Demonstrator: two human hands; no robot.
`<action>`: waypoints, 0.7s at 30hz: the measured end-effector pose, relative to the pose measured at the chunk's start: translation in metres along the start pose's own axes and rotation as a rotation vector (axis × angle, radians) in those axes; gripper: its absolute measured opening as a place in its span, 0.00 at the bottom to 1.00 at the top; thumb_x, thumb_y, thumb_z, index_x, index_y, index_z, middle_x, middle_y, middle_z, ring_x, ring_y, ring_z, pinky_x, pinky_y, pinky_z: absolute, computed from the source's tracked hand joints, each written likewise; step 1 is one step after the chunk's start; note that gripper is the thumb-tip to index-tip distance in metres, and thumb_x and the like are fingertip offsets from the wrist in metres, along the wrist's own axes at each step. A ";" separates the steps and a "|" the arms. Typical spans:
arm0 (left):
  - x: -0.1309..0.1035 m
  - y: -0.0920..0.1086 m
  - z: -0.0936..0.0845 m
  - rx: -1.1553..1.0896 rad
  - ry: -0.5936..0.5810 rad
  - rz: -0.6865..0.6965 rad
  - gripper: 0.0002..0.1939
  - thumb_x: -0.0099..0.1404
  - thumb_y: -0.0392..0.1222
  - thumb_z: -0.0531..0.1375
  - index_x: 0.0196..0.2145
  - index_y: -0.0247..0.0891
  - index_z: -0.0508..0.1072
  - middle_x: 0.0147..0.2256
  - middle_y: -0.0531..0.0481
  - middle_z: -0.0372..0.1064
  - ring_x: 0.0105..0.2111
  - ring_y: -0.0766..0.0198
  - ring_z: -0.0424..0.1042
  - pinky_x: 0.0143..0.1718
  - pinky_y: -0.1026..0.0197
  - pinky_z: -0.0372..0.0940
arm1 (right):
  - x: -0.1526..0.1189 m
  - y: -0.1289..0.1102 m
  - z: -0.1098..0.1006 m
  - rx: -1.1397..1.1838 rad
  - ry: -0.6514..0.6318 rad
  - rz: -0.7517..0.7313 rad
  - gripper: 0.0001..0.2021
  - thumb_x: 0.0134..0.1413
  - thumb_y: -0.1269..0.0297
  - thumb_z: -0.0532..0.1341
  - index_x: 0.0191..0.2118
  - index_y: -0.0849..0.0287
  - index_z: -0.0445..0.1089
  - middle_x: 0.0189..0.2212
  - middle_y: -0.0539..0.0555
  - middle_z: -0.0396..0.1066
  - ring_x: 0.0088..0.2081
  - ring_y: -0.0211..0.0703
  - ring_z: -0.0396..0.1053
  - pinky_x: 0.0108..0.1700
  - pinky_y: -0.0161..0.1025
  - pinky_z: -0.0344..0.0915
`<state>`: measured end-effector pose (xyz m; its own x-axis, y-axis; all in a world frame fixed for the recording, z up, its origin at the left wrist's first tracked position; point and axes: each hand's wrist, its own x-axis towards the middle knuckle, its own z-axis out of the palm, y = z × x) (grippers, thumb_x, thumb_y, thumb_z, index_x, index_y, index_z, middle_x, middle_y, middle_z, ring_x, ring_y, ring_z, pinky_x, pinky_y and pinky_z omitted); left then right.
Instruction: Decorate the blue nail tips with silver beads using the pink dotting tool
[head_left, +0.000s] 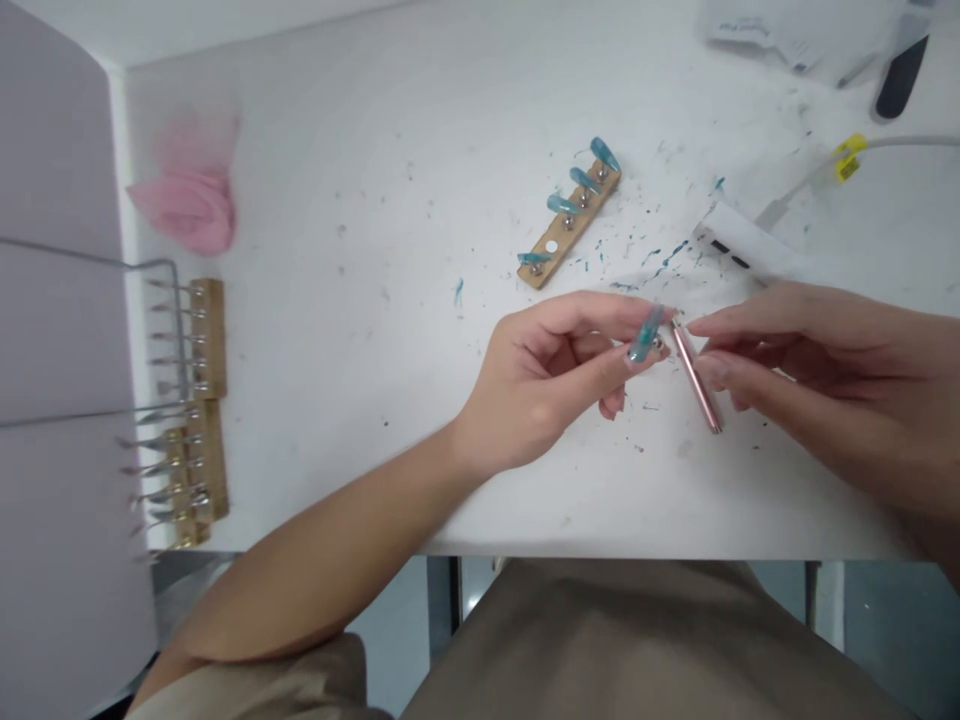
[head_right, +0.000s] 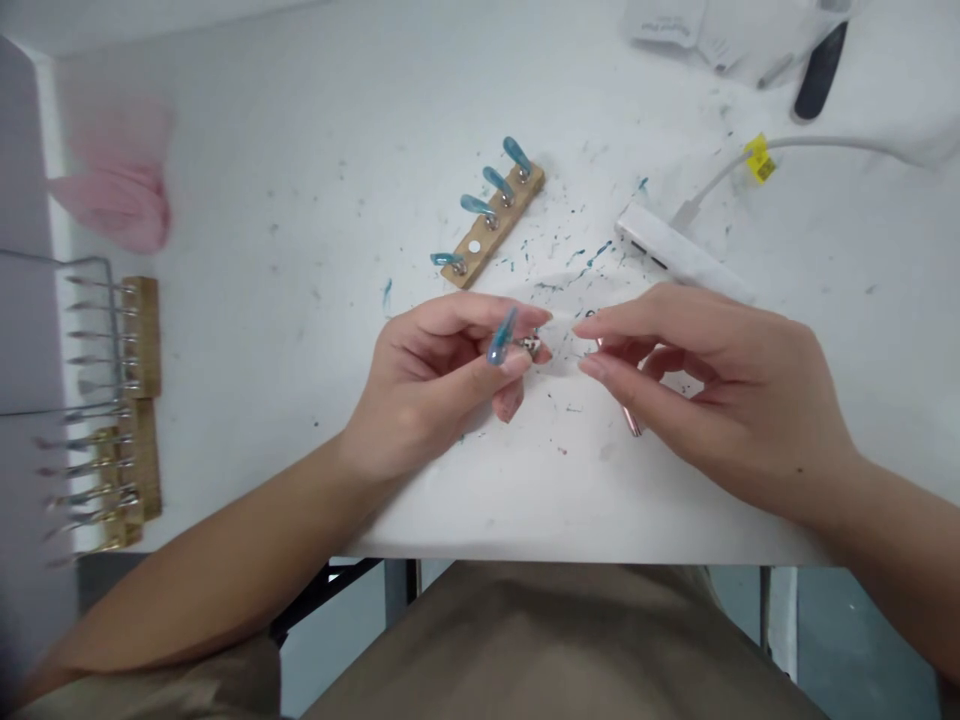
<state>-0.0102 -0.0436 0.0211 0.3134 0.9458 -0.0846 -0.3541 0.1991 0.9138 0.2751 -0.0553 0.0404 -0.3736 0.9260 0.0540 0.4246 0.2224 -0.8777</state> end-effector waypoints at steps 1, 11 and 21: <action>0.000 0.000 0.001 -0.011 -0.010 0.003 0.17 0.65 0.43 0.93 0.44 0.46 0.93 0.41 0.53 0.93 0.27 0.67 0.84 0.26 0.67 0.82 | 0.001 0.001 0.001 0.056 -0.013 0.006 0.18 0.95 0.42 0.78 0.69 0.45 0.99 0.51 0.52 0.85 0.44 0.24 0.82 0.48 0.23 0.81; -0.003 0.001 0.004 -0.065 -0.099 -0.054 0.21 0.64 0.39 0.93 0.36 0.41 0.85 0.31 0.56 0.84 0.26 0.70 0.80 0.31 0.69 0.84 | 0.002 -0.022 0.004 0.122 -0.124 0.180 0.26 0.94 0.35 0.74 0.57 0.55 0.97 0.47 0.56 0.82 0.42 0.26 0.80 0.43 0.24 0.78; -0.004 0.004 0.012 -0.182 -0.145 -0.122 0.16 0.64 0.31 0.92 0.38 0.39 0.91 0.29 0.57 0.84 0.25 0.73 0.82 0.31 0.75 0.82 | -0.012 -0.005 -0.001 0.012 -0.155 0.082 0.39 0.93 0.20 0.73 0.67 0.57 0.93 0.48 0.61 0.79 0.55 0.37 0.84 0.57 0.35 0.91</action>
<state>-0.0027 -0.0497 0.0302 0.4821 0.8678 -0.1204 -0.4543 0.3651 0.8126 0.2778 -0.0675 0.0447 -0.4618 0.8823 -0.0912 0.4493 0.1440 -0.8817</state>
